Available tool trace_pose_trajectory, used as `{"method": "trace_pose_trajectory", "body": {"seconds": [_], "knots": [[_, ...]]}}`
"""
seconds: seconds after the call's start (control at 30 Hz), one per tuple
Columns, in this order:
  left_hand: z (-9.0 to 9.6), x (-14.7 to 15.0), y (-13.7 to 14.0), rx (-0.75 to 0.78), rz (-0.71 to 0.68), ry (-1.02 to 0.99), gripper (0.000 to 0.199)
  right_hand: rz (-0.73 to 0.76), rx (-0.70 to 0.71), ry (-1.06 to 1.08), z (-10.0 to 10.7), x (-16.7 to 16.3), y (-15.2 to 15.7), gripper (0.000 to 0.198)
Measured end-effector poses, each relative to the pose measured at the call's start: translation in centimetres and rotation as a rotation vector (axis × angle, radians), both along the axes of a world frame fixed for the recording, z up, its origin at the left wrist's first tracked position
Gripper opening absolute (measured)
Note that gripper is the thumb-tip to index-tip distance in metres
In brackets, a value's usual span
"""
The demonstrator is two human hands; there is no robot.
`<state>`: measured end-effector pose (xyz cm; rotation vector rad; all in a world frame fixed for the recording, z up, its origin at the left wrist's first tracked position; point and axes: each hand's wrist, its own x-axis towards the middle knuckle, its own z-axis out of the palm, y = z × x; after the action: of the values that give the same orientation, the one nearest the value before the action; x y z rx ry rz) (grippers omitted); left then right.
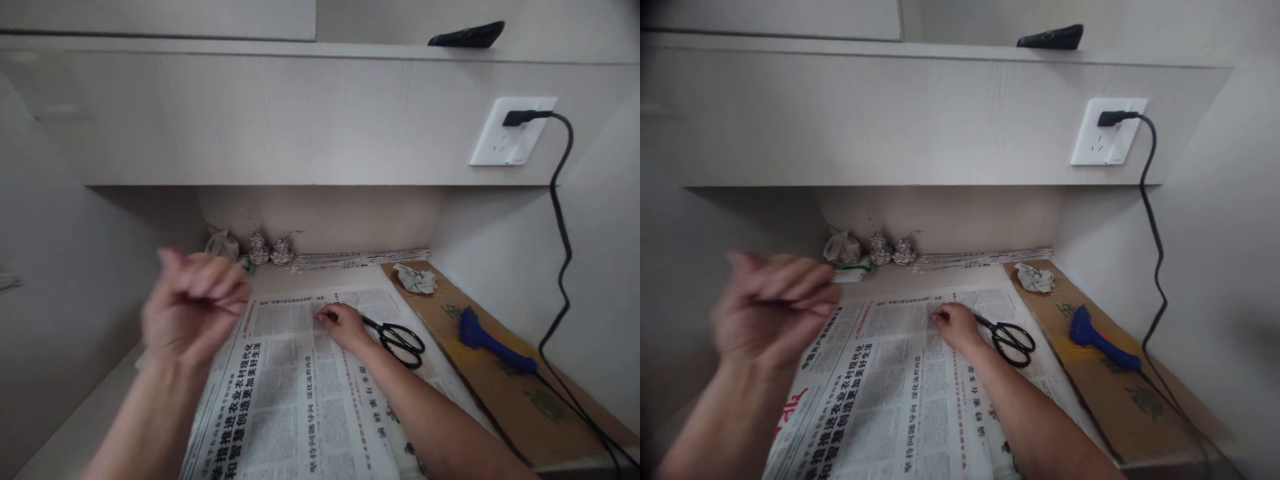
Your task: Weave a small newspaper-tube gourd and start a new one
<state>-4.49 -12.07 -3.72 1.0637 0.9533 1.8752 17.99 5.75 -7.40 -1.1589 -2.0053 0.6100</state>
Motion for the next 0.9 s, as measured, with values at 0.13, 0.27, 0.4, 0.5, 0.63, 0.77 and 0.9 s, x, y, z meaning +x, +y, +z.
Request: {"method": "trace_pose_trajectory", "body": {"seconds": [0.13, 0.27, 0.4, 0.5, 0.63, 0.77, 0.9], "knots": [[6.8, 4.8, 12.3, -0.027, -0.322, 0.165, 0.041, 0.001, 0.000, 0.007, 0.4, -0.1, -0.3, 0.016], [-0.7, 6.1, 14.9, -0.127, -0.260, 0.448, 0.030, -0.017, 0.013, 0.036, 0.6, -0.4, -0.9, 0.014], [-5.1, 4.6, 15.2, -0.160, -0.235, 0.668, 0.032, -0.120, 0.026, 0.086, 1.4, 0.5, -0.4, 0.029], [-4.9, 3.8, 15.9, -0.146, -0.269, 0.731, 0.027, -0.248, 0.051, 0.083, 2.6, 2.9, 0.9, 0.038], [-4.7, 3.5, 16.5, -0.171, -0.298, 0.716, 0.024, -0.397, 0.043, -0.015, 3.8, 6.4, 2.4, 0.031], [-4.7, 3.6, 16.4, -0.157, -0.289, 0.777, 0.022, -0.458, -0.029, -0.236, 3.3, 6.9, 2.2, 0.026], [-4.0, 3.7, 16.1, -0.159, -0.304, 0.839, 0.021, -0.484, -0.051, -0.425, 2.6, 5.1, 1.1, 0.028]]}}
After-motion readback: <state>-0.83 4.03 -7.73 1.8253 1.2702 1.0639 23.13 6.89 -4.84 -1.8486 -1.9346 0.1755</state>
